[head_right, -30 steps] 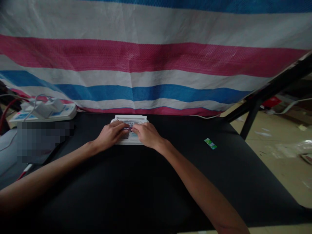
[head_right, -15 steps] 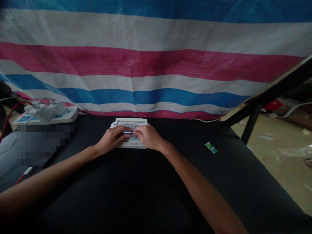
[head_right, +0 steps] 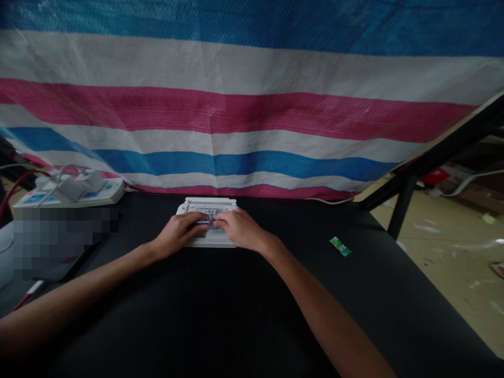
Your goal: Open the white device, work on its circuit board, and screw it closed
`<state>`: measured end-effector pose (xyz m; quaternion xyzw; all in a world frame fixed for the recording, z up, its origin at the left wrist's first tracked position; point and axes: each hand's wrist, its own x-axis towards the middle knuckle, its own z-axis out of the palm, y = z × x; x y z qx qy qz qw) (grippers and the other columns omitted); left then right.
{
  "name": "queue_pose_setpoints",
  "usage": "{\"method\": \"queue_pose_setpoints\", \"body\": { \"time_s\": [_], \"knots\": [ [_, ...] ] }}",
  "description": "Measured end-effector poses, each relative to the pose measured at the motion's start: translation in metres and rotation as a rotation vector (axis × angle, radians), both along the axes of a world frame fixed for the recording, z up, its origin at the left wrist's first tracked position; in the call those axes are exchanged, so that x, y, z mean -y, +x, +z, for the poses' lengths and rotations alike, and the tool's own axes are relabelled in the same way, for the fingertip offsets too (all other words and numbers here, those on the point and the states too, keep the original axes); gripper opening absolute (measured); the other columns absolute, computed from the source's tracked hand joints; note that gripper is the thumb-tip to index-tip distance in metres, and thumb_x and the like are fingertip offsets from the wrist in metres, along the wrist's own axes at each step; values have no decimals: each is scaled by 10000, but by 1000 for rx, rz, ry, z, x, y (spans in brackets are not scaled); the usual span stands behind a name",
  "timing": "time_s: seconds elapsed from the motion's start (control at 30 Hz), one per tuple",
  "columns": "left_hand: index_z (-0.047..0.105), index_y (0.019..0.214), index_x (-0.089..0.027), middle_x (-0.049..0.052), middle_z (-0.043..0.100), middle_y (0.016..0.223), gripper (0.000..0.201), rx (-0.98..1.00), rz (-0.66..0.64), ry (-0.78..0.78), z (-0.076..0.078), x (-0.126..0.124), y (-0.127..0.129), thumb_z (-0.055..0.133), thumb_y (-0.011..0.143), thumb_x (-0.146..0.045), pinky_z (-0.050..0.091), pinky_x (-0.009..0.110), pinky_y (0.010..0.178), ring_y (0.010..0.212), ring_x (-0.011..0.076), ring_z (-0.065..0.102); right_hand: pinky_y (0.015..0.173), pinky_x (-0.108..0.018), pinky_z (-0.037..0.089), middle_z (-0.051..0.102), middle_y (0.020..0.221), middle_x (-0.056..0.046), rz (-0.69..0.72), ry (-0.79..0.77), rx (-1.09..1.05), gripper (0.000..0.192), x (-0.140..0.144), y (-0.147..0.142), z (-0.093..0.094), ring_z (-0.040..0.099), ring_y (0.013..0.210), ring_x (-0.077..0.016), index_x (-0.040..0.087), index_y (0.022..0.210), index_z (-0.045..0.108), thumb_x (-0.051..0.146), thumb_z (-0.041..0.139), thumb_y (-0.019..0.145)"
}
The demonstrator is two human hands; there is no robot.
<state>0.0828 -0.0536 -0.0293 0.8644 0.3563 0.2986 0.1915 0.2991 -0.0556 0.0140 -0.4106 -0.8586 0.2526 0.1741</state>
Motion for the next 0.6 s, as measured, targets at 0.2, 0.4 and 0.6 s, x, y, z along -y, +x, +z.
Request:
{"method": "queue_pose_setpoints", "body": {
  "time_s": [0.2, 0.4, 0.6],
  "knots": [
    [681, 1059, -182, 45, 716, 882, 301, -33, -18, -46, 6, 1, -1, 473, 1001, -391, 520, 282, 749, 788, 169, 656, 603, -259, 304, 653, 658, -36, -54, 166, 147, 239, 5, -2, 0, 533, 609, -131, 159, 750, 685, 156, 528, 931],
    [689, 1006, -183, 8, 703, 827, 311, 44, -5, -162, 13, 3, 0, 471, 995, -406, 490, 242, 686, 714, 141, 634, 591, -278, 300, 718, 721, -77, -111, 261, 248, 238, 10, -9, -2, 613, 642, -166, 161, 813, 699, 192, 503, 944],
    [703, 1017, -185, -1, 686, 794, 326, 55, 16, -157, 12, 2, -1, 486, 987, -426, 462, 235, 645, 656, 122, 587, 590, -283, 321, 747, 795, -89, -191, 257, 269, 222, 16, -15, -3, 653, 691, -194, 165, 885, 710, 200, 498, 940]
  ]
}}
